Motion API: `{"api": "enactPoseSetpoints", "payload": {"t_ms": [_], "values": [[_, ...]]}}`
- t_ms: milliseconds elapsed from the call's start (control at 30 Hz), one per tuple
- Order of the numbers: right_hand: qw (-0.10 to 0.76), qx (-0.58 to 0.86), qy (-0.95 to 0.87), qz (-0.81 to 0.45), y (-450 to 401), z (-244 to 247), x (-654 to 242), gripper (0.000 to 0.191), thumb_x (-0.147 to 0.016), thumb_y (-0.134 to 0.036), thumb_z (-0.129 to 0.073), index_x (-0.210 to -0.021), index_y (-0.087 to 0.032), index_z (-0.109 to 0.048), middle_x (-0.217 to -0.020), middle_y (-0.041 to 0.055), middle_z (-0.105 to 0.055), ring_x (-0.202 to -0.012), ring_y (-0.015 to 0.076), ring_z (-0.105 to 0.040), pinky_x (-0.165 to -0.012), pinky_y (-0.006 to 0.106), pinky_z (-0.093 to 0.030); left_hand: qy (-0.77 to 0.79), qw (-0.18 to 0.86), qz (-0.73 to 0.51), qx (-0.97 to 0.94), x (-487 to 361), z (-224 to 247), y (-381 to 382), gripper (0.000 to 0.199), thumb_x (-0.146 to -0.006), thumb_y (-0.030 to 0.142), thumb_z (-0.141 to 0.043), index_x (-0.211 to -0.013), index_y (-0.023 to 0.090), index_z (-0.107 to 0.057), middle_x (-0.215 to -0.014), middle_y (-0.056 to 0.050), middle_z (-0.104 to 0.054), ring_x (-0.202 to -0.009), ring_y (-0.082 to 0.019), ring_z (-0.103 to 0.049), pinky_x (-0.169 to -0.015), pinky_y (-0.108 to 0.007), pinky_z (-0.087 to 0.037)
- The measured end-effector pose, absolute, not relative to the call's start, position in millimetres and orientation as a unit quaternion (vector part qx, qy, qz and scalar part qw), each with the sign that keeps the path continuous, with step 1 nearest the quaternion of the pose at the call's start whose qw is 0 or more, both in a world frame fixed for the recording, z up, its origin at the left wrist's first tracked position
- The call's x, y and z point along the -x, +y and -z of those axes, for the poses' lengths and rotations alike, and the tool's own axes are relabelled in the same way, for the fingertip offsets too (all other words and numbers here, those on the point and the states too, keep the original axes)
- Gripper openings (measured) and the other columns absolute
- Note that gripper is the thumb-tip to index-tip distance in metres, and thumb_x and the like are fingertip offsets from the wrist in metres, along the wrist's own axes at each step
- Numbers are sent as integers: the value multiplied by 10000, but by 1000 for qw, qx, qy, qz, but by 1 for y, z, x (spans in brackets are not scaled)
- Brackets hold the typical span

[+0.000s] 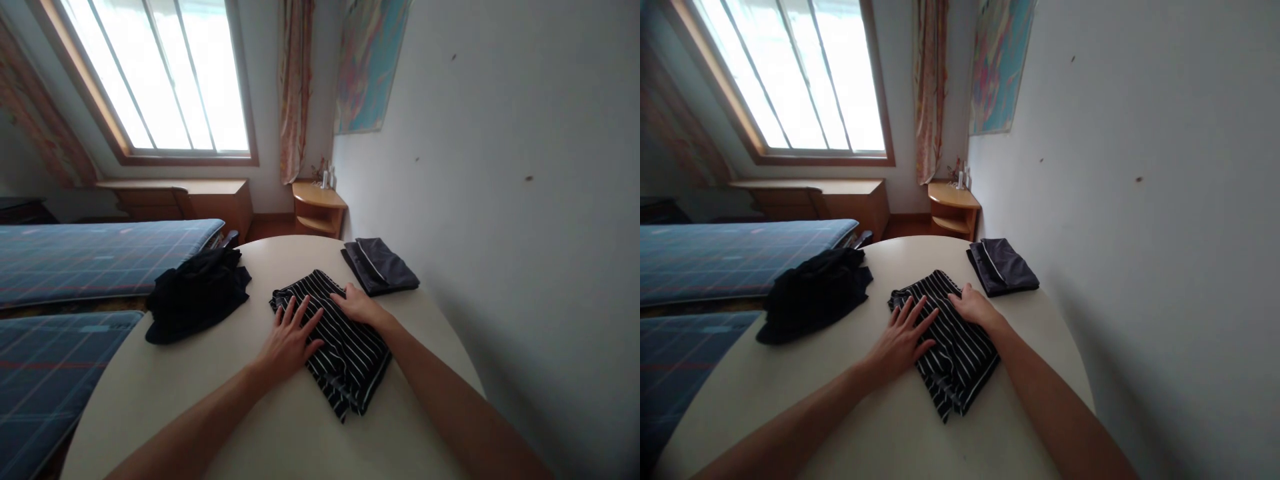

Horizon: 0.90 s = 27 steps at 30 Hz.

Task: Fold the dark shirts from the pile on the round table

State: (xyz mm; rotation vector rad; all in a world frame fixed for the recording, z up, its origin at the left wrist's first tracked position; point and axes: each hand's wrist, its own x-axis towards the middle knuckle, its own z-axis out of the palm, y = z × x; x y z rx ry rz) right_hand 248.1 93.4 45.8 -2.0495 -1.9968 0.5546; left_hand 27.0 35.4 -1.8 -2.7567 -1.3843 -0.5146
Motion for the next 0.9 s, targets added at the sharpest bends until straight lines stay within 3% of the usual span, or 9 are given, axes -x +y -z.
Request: {"api": "enactPoseSetpoints", "payload": {"t_ms": [167, 333, 633, 900], "values": [[141, 630, -733, -216, 102, -50, -255, 336, -952, -381, -547, -1118, -132, -700, -1132, 121, -735, -1060, 237, -676, -922, 290, -483, -429, -21, 166, 888, -25, 3, 41, 632, -998, 592, -390, -1570, 356, -260, -1657, -64, -185, -1509, -389, -131, -1170, -624, -247], [178, 638, -739, -126, 110, -75, -255, 381, -956, -334, -546, -1267, -138, -649, -1255, 134, -689, -1151, 258, -647, -990, 309, -453, -491, -20, 218, 844, -25, 6, 47, 613, -1031, 504, -359, -1592, 319, -193, -1671, -69, -112, -1522, -343, -97, -1180, -551, -279], [175, 667, -724, -2, 146, -131, -270, 325, -966, -342, -517, -1222, -216, -672, -1131, 106, -738, -1031, 256, -685, -913, 324, -478, -549, -44, 164, 818, -25, 17, 54, 633, -990, 509, -400, -1539, 198, -359, -1606, -104, -313, -1492, -351, -229, -1196, -537, -256], [227, 682, -693, 65, 191, -174, -312, 323, -933, -369, -567, -1163, -177, -690, -1140, 140, -724, -1038, 270, -671, -897, 331, -486, -552, -58, 150, 818, -25, 10, 51, 636, -962, 443, -441, -1530, 163, -376, -1601, -102, -320, -1494, -346, -219, -1207, -525, -255]]}}
